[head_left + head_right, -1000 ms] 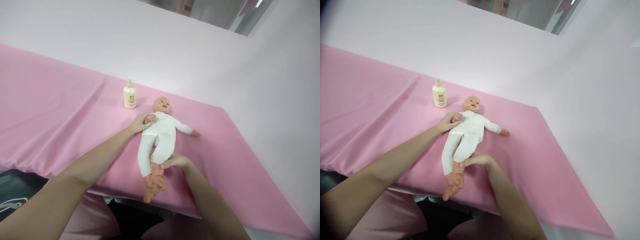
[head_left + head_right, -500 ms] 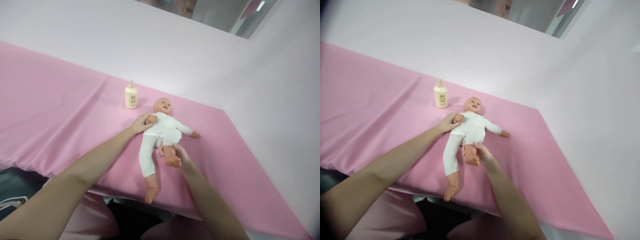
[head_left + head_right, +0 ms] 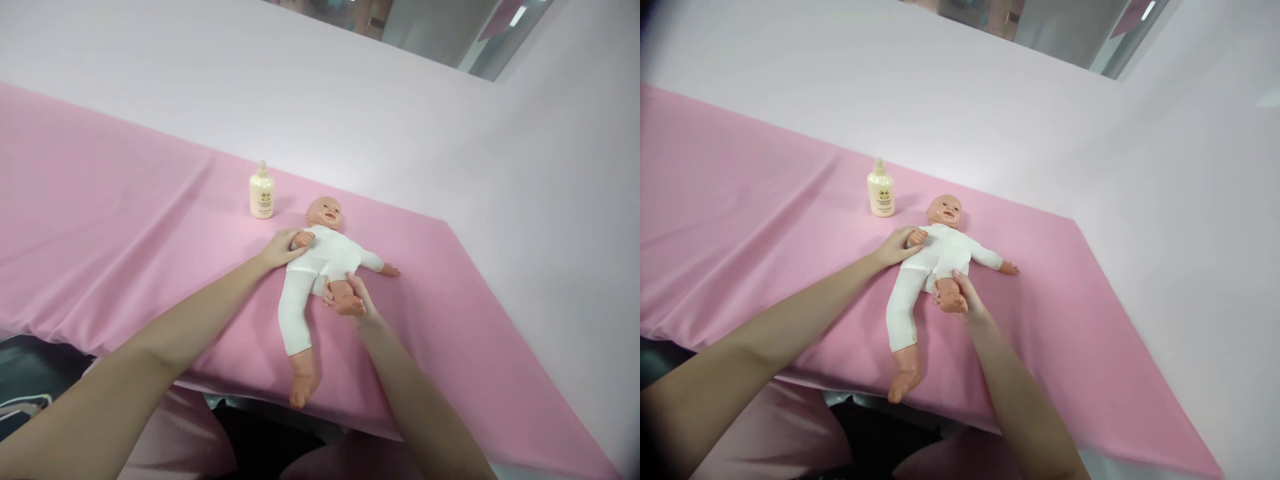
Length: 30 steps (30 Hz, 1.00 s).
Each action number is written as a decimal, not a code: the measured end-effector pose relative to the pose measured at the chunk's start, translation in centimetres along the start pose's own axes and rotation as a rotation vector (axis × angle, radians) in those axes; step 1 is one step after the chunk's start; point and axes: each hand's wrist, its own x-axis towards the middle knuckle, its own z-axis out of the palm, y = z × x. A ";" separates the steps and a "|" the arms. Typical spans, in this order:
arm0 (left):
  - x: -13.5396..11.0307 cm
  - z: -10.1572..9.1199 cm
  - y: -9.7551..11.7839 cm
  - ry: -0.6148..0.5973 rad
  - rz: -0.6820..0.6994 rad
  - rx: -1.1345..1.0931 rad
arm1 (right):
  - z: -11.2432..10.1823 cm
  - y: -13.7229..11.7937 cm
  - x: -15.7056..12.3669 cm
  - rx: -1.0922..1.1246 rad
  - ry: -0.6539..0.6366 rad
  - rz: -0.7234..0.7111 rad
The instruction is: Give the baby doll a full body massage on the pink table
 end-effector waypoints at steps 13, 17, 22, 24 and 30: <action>-0.1 -0.1 0.1 0.011 -0.018 -0.049 | -1.2 -0.4 -1.8 -0.381 -0.357 0.296; -0.1 -0.1 0.3 0.006 -0.013 -0.064 | -0.9 -0.7 -1.7 -0.486 -0.365 0.349; -0.1 -0.2 0.1 0.000 -0.022 -0.049 | -0.4 -0.8 -1.8 -0.477 -0.371 0.354; -0.1 -0.2 0.0 -0.006 -0.023 -0.039 | -0.3 -0.7 -1.7 -0.459 -0.384 0.365; -0.1 -0.1 -0.1 -0.010 -0.034 -0.029 | -0.2 -0.2 -1.7 -0.400 -0.402 0.384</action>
